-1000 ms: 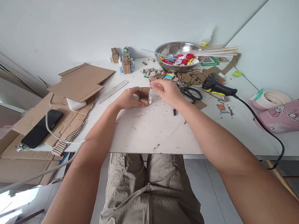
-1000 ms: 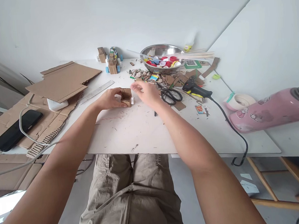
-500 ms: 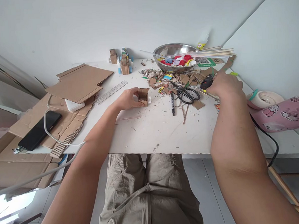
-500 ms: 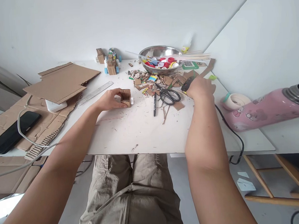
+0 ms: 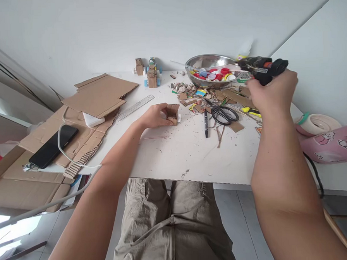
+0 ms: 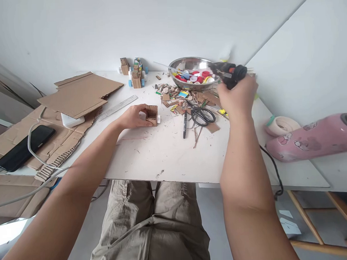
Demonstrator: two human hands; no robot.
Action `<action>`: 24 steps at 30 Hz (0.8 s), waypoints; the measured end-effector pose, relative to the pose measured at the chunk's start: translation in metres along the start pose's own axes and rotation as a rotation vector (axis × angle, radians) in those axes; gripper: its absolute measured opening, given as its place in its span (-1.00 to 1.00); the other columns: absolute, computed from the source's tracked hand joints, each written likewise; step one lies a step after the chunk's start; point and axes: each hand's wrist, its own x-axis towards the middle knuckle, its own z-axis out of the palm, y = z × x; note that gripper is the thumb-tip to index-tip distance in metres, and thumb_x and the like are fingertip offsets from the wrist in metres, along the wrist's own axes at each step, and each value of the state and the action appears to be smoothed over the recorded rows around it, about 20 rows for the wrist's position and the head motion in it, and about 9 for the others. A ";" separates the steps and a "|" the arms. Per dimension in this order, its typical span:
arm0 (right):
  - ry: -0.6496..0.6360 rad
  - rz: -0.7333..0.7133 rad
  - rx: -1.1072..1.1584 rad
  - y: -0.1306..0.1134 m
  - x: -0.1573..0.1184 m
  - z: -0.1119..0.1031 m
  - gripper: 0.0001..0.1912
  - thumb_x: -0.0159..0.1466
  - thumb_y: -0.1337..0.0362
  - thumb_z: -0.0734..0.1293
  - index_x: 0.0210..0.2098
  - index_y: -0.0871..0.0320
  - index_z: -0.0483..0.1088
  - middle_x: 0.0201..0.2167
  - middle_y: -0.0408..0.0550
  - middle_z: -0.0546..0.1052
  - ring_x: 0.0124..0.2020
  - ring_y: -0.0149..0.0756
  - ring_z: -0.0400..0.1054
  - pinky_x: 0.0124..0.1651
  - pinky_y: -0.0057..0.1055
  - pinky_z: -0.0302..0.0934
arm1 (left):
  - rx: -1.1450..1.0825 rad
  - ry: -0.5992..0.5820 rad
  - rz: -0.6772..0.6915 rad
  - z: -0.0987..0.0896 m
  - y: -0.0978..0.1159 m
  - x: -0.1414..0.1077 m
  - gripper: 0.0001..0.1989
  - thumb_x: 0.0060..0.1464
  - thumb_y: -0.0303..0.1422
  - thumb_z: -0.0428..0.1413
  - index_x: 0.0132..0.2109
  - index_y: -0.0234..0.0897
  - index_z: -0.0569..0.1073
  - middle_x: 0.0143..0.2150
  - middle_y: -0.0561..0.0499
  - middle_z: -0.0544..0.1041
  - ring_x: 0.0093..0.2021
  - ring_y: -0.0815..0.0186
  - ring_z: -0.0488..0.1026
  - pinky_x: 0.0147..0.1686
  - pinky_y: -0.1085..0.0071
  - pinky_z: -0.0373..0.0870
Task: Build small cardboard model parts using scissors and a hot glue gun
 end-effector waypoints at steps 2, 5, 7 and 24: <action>-0.156 -0.004 0.366 -0.026 -0.015 0.002 -0.86 0.40 0.21 0.48 -0.24 0.14 0.55 -0.14 0.30 0.72 -0.20 -0.07 0.61 -0.31 -0.19 0.40 | -0.007 -0.001 -0.001 0.000 0.000 0.000 -0.53 -0.17 -0.25 0.46 -0.05 -0.20 0.64 0.01 -0.06 0.79 0.04 0.04 0.70 0.10 0.21 0.60; -0.584 -0.098 0.707 -0.052 -0.034 0.010 -0.54 0.25 -0.15 0.62 -0.38 0.09 0.52 -0.26 0.17 0.72 -0.40 -0.21 0.52 -0.48 -0.30 0.31 | -0.031 -0.003 0.015 0.000 0.000 0.000 -0.52 -0.16 -0.23 0.47 -0.03 -0.20 0.66 -0.01 -0.04 0.79 0.03 0.05 0.70 0.12 0.22 0.59; -0.774 -0.132 0.746 -0.062 -0.043 0.018 -0.38 0.10 -0.33 0.66 -0.40 0.07 0.51 -0.35 0.07 0.70 -0.45 -0.21 0.52 -0.51 -0.32 0.36 | -0.034 0.000 0.023 0.000 0.001 -0.001 -0.49 -0.16 -0.22 0.48 -0.01 -0.20 0.66 -0.01 -0.04 0.79 0.04 0.06 0.70 0.13 0.23 0.59; -0.623 -0.294 0.342 -0.073 -0.066 0.064 -0.37 0.34 -0.34 0.47 -0.57 -0.03 0.36 -0.71 -0.13 0.43 -0.59 -0.08 0.48 -0.26 -0.01 0.57 | -0.040 0.005 0.048 0.002 0.002 -0.001 -0.36 -0.15 -0.19 0.47 0.14 -0.20 0.69 0.00 0.01 0.79 0.03 0.10 0.69 0.15 0.27 0.58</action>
